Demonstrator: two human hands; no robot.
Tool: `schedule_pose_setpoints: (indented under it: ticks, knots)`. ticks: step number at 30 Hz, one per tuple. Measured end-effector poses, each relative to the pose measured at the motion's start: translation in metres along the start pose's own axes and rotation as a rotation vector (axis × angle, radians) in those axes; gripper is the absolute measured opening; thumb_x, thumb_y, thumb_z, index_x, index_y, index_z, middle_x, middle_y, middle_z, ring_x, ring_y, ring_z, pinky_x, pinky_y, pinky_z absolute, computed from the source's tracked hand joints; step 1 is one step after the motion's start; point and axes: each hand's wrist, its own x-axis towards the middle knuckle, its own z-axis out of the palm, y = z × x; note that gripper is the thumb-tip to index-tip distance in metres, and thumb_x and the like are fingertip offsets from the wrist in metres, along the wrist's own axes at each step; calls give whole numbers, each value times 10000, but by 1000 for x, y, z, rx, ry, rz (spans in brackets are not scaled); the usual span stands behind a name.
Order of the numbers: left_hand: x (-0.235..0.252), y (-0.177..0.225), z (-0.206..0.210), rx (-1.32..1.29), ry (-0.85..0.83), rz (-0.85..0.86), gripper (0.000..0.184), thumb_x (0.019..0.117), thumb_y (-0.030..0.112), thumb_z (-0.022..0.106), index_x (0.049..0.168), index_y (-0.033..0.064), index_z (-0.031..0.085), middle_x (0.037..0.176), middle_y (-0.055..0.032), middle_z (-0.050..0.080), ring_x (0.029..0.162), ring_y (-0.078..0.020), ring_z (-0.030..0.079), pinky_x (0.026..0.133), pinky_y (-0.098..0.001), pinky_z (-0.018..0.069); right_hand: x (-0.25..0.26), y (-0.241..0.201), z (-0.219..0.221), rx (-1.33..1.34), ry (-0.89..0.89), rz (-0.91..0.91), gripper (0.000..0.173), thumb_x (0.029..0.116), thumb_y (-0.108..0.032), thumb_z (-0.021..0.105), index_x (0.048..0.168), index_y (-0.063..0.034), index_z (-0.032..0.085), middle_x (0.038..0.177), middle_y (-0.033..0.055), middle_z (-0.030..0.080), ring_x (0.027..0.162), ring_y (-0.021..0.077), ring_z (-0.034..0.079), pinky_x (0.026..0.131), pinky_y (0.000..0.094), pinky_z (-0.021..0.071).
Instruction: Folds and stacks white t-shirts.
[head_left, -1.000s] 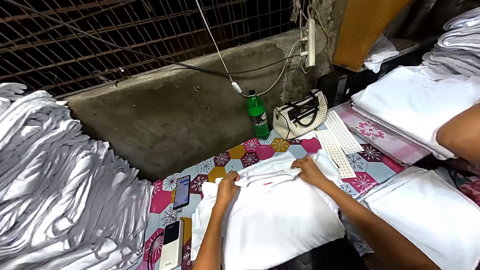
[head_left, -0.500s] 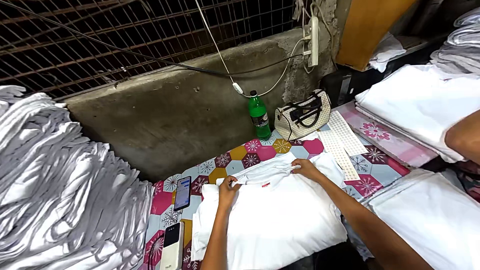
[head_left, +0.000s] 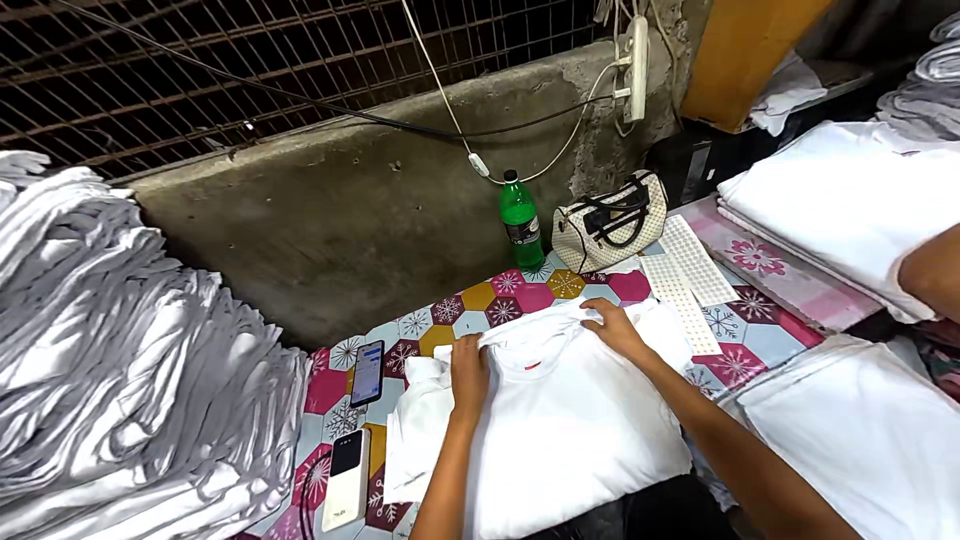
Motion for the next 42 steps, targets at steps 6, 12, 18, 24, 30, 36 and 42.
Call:
schedule_pose_setpoints:
  ticks: [6,12,18,24,30,36,42]
  knots:
    - [-2,59,58,-261,-225,60,176,946,-5,608,1027,-84,744,1070,-260,694,1005,-368,692,945,-471,556,-25,18,-35,-110,337,42,248,987,-3,559,1174,71,704,1314,285,627,1262,436,586,1093,563,448]
    - [1,64,94,-150,-311,-67,203,983,61,618,1062,-80,740,1185,-260,669,1127,-380,654,1025,-458,513,-49,100,-69,-263,260,550,356,1046,-224,585,1230,60,695,1307,343,604,1268,529,537,1069,661,408]
    - [-8,55,95,-264,-215,-92,169,956,28,604,974,-102,710,1108,-249,693,980,-321,704,923,-425,564,-47,104,-60,-298,226,612,309,1004,-148,610,1242,36,678,1275,332,615,1230,512,567,1007,677,435]
    - [-15,49,88,-443,-185,-167,151,934,18,626,992,-103,696,1104,-237,685,902,-240,699,836,-344,582,-33,106,-70,-201,118,608,320,1026,-104,550,1257,99,637,1303,357,583,1244,495,565,1057,633,428]
    - [11,43,71,-442,-252,-134,337,958,126,638,1226,-76,665,1208,-255,653,1026,-316,666,903,-427,550,-55,58,-87,86,368,464,342,1051,-64,451,1333,121,511,1040,251,671,911,321,662,852,482,531]
    - [23,38,69,-442,-331,72,244,917,33,596,1114,-73,692,1103,-236,662,953,-300,666,868,-405,555,-94,-12,-49,210,225,254,430,1103,-169,321,1338,60,598,1102,232,683,940,277,646,883,464,514]
    - [3,28,94,-320,-358,125,206,974,58,622,1075,-90,724,1137,-260,687,1062,-371,684,995,-450,537,-89,-53,14,658,-189,339,433,1103,-235,232,1238,-9,575,680,-70,448,521,37,433,535,220,437]
